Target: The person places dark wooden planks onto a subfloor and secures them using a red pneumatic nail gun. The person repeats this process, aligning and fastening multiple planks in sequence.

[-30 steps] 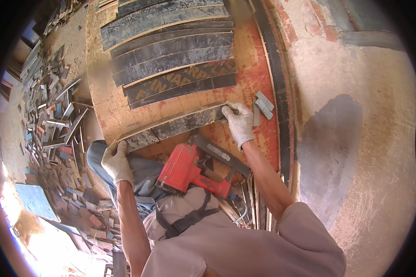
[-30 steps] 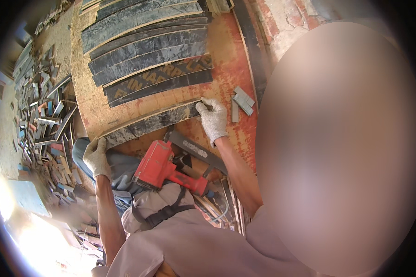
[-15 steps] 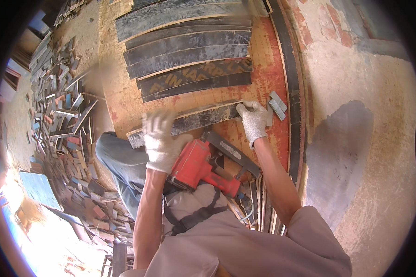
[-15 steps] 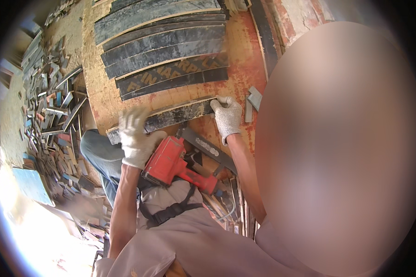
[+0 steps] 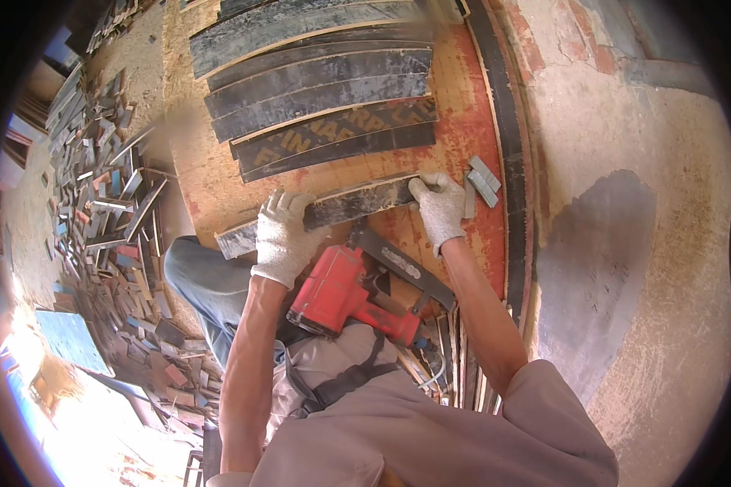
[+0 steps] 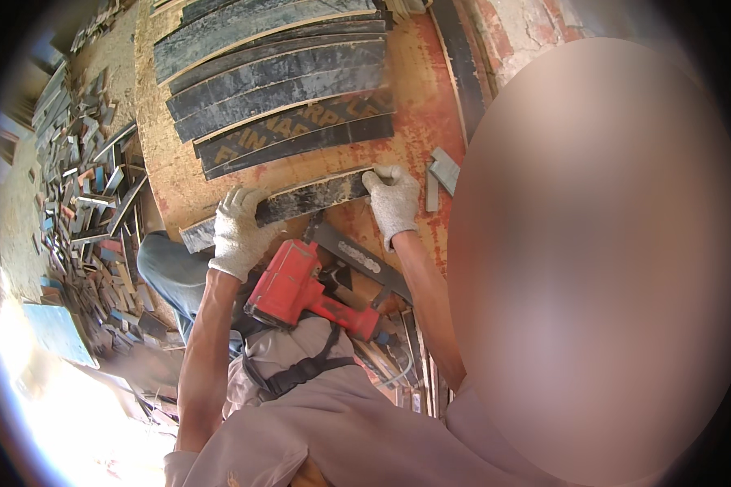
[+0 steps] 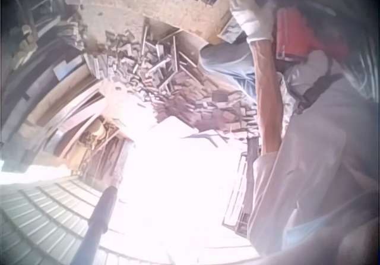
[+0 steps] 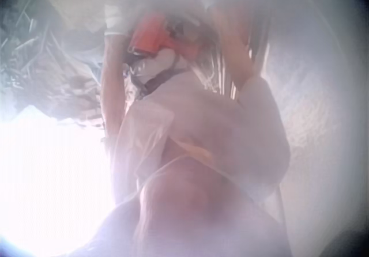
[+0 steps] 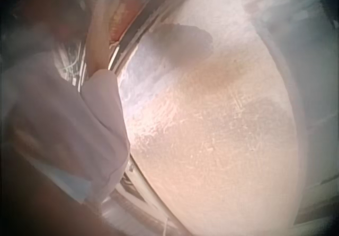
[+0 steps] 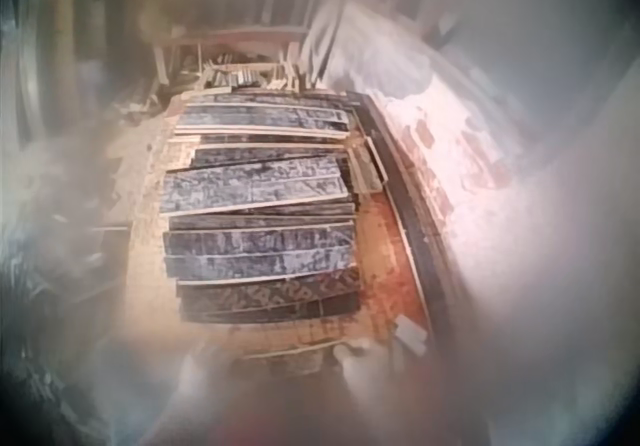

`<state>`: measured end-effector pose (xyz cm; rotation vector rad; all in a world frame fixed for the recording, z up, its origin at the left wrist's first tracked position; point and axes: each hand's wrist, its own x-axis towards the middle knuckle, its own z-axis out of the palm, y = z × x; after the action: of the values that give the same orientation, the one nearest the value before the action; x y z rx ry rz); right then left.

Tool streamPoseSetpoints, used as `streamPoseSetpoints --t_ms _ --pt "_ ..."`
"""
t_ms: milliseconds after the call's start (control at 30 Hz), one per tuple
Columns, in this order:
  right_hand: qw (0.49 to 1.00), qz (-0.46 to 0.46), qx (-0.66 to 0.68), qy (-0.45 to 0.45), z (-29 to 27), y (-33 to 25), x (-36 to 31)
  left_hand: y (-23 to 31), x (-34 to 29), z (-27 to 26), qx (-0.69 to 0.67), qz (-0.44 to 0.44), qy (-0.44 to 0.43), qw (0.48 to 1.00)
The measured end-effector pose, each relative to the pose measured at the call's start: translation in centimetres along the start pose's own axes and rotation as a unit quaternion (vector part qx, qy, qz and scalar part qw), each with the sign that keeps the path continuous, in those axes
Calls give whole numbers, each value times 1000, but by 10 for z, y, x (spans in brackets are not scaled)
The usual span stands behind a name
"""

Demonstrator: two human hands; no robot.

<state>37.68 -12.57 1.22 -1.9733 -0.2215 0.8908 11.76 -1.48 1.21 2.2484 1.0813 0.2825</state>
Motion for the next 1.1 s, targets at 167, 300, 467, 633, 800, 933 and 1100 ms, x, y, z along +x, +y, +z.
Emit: streamPoseSetpoints --t_ms 167,300,467,633,800,933,1100 --pt "1000 0 -1 0 -1 2 3 11 4 -8 -22 14 9 1000" --pt "1000 -4 -4 2 0 4 2 13 8 6 -41 -11 74 996" --pt "1000 23 -7 2 1 -3 -1 16 12 12 -71 -32 122 989" --pt "1000 19 3 -4 -2 1 1 21 17 13 -66 -30 134 988" --pt "999 24 23 -12 -1 0 -2 17 18 18 -75 -49 138 986" --pt "999 26 26 -10 -2 0 -1 16 18 20 -68 -42 138 987" --pt "998 35 39 -16 -6 2 1 17 20 18 -58 -35 124 990"
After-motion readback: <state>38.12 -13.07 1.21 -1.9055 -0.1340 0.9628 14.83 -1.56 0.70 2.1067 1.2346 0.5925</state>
